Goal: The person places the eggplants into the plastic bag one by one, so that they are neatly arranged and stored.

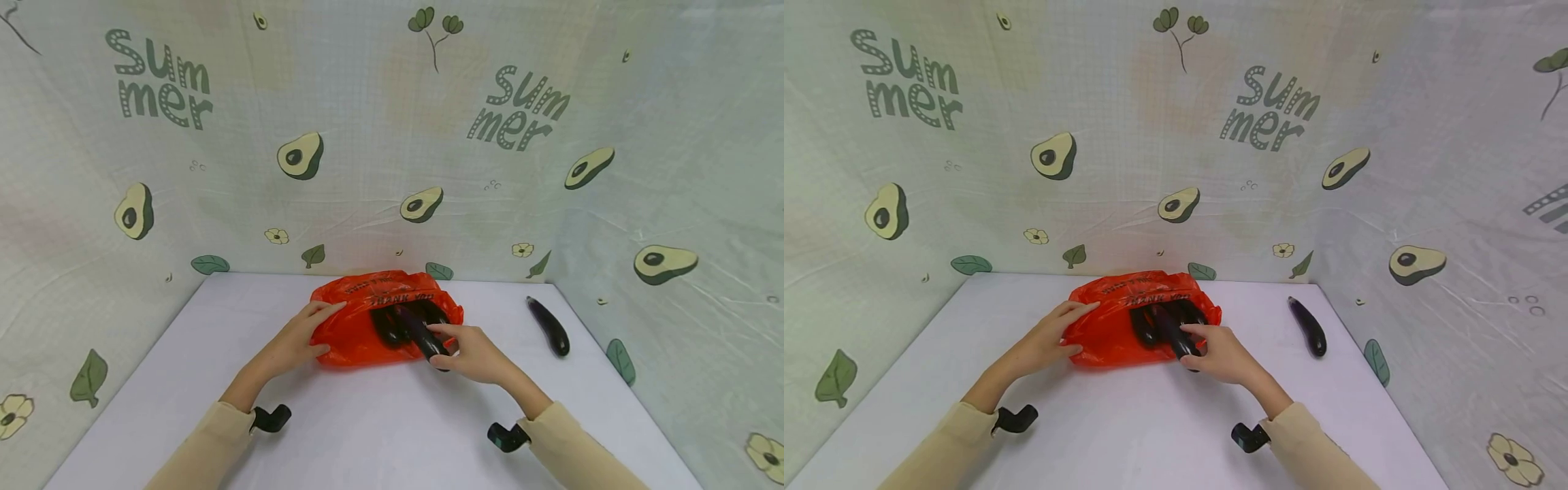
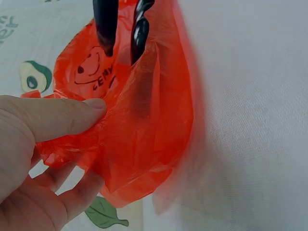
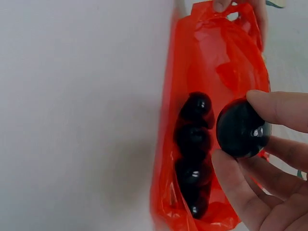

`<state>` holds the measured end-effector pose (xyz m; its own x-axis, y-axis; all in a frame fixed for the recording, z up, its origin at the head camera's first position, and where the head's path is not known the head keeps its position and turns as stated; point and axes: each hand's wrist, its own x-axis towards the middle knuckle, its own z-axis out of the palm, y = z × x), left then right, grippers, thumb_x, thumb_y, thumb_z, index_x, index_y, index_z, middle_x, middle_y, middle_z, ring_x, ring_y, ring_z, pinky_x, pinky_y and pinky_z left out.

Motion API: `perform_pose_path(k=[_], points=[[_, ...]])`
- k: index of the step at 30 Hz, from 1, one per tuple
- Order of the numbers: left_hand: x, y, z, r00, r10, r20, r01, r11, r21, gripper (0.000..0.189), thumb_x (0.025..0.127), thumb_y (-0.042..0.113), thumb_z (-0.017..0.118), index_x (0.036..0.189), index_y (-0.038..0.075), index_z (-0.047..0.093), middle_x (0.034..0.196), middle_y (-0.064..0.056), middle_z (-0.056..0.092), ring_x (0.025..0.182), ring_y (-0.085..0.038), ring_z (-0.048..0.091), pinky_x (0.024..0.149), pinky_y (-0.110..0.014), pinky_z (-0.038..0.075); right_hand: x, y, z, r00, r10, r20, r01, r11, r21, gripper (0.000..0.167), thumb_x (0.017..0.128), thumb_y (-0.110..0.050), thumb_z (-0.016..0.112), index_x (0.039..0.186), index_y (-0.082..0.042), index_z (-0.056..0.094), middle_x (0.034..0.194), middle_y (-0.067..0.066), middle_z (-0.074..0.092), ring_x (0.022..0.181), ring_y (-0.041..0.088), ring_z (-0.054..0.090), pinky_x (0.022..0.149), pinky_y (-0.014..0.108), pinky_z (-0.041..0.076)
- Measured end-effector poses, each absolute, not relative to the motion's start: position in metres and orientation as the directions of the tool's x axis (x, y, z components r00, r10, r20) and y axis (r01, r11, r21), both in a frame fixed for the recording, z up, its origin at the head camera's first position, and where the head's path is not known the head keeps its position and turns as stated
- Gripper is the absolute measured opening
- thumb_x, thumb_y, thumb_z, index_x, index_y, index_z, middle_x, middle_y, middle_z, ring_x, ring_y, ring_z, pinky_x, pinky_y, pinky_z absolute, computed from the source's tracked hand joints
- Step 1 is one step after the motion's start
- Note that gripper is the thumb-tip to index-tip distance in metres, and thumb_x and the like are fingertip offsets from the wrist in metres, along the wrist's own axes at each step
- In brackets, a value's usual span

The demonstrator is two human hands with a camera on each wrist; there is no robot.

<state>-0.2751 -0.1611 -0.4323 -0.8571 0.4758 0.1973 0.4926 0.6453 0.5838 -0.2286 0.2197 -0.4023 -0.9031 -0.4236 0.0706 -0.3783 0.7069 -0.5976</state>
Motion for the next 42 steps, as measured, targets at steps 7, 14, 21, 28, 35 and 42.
perform_pose_path(k=[7,14,21,28,35,42], points=[[-0.273,-0.162,-0.431,-0.852,0.483,0.203,0.5,0.632,0.592,0.088,0.089,0.0,0.083,0.163,0.023,0.044,0.143,-0.008,0.049,0.134,-0.033,0.051,0.101,-0.05,0.059,-0.238,0.195,-0.41,-0.911,-0.4,0.097,-0.368,0.685,-0.628,0.058,0.093,-0.025,0.083,0.145,-0.008,0.064,0.116,0.01,0.074,0.094,0.021,0.065,0.07,0.026,0.055],[-0.273,-0.164,-0.432,-0.853,0.479,0.207,0.5,0.637,0.587,0.087,0.089,0.001,0.084,0.163,0.024,0.044,0.143,-0.008,0.049,0.135,-0.034,0.051,0.1,-0.049,0.06,-0.247,0.171,-0.419,-0.913,-0.388,0.127,-0.374,0.67,-0.641,0.056,0.091,-0.024,0.084,0.142,-0.009,0.067,0.114,0.009,0.073,0.088,0.018,0.061,0.07,0.026,0.054],[-0.274,-0.165,-0.431,-0.852,0.478,0.212,0.504,0.642,0.577,0.088,0.088,0.001,0.085,0.163,0.023,0.044,0.144,-0.009,0.048,0.136,-0.035,0.05,0.1,-0.05,0.06,-0.256,0.154,-0.429,-0.908,-0.393,0.145,-0.386,0.651,-0.654,0.055,0.091,-0.024,0.083,0.141,-0.008,0.067,0.111,0.01,0.073,0.088,0.018,0.062,0.069,0.025,0.053],[-0.273,-0.164,-0.429,-0.849,0.486,0.206,0.505,0.636,0.583,0.088,0.089,0.001,0.084,0.163,0.023,0.043,0.144,-0.008,0.048,0.137,-0.034,0.05,0.102,-0.051,0.058,-0.262,0.143,-0.437,-0.913,-0.387,0.131,-0.37,0.645,-0.669,0.056,0.091,-0.025,0.084,0.141,-0.006,0.067,0.115,0.011,0.074,0.089,0.015,0.066,0.075,0.027,0.059],[-0.273,-0.164,-0.429,-0.845,0.491,0.211,0.515,0.64,0.571,0.088,0.089,0.001,0.084,0.163,0.024,0.043,0.143,-0.008,0.048,0.137,-0.034,0.05,0.103,-0.051,0.058,-0.264,0.134,-0.44,-0.921,-0.374,0.109,-0.344,0.65,-0.678,0.055,0.091,-0.026,0.084,0.141,-0.007,0.068,0.116,0.012,0.074,0.092,0.017,0.065,0.076,0.029,0.059],[-0.272,-0.164,-0.43,-0.842,0.494,0.217,0.52,0.635,0.572,0.088,0.087,0.0,0.085,0.163,0.022,0.044,0.143,-0.009,0.049,0.137,-0.035,0.051,0.104,-0.052,0.057,-0.268,0.122,-0.451,-0.928,-0.346,0.137,-0.347,0.672,-0.655,0.051,0.091,-0.023,0.084,0.137,-0.004,0.07,0.113,0.012,0.076,0.095,0.021,0.07,0.075,0.03,0.061]])
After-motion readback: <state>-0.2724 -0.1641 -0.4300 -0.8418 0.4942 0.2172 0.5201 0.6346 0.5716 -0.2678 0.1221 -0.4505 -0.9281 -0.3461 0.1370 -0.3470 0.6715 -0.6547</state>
